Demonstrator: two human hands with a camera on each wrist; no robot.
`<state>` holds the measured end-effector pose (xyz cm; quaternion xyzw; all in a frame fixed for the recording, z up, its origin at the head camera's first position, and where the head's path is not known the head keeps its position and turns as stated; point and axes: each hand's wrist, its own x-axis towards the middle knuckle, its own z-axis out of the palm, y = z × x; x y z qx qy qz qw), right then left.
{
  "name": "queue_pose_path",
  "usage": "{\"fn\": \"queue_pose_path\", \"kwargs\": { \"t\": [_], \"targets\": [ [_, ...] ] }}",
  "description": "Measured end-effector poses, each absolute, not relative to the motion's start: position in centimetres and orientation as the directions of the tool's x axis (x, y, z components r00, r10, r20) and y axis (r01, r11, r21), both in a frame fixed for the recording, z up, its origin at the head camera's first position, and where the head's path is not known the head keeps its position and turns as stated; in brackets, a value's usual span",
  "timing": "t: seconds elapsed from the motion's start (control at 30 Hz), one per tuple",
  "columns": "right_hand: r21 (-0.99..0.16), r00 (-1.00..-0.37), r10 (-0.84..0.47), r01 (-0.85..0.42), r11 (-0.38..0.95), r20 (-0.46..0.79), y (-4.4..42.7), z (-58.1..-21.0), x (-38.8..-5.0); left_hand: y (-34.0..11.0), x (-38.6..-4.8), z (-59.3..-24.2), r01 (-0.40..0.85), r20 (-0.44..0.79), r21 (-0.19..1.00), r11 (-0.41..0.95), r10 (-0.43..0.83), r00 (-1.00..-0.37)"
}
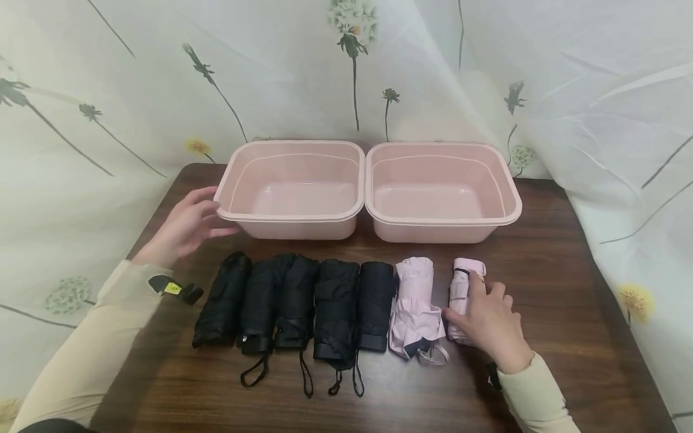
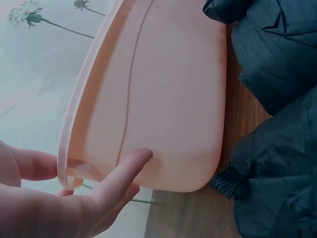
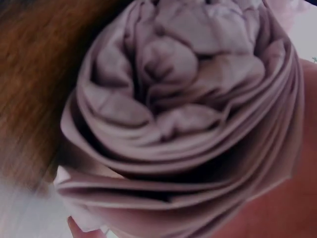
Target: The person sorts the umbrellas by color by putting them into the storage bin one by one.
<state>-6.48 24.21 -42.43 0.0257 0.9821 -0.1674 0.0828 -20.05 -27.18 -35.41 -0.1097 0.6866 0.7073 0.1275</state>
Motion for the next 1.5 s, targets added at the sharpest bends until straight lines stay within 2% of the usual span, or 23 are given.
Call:
{"fn": "queue_pose_path", "kwargs": {
  "t": [1.0, 1.5],
  "targets": [
    [-0.449, -0.991, -0.004, 0.058, 0.892, -0.135, 25.2, -43.0, -6.7, -26.4, -20.5, -35.3, -0.344, -0.343, 0.939, -0.026, 0.044, -0.938],
    [-0.472, -0.992, -0.021, 0.039, 0.881, -0.122, 25.8, -42.6, -6.5, -26.6, -20.5, -35.5, -0.352, -0.35, 0.934, -0.058, 0.048, -0.936]
  ]
}}
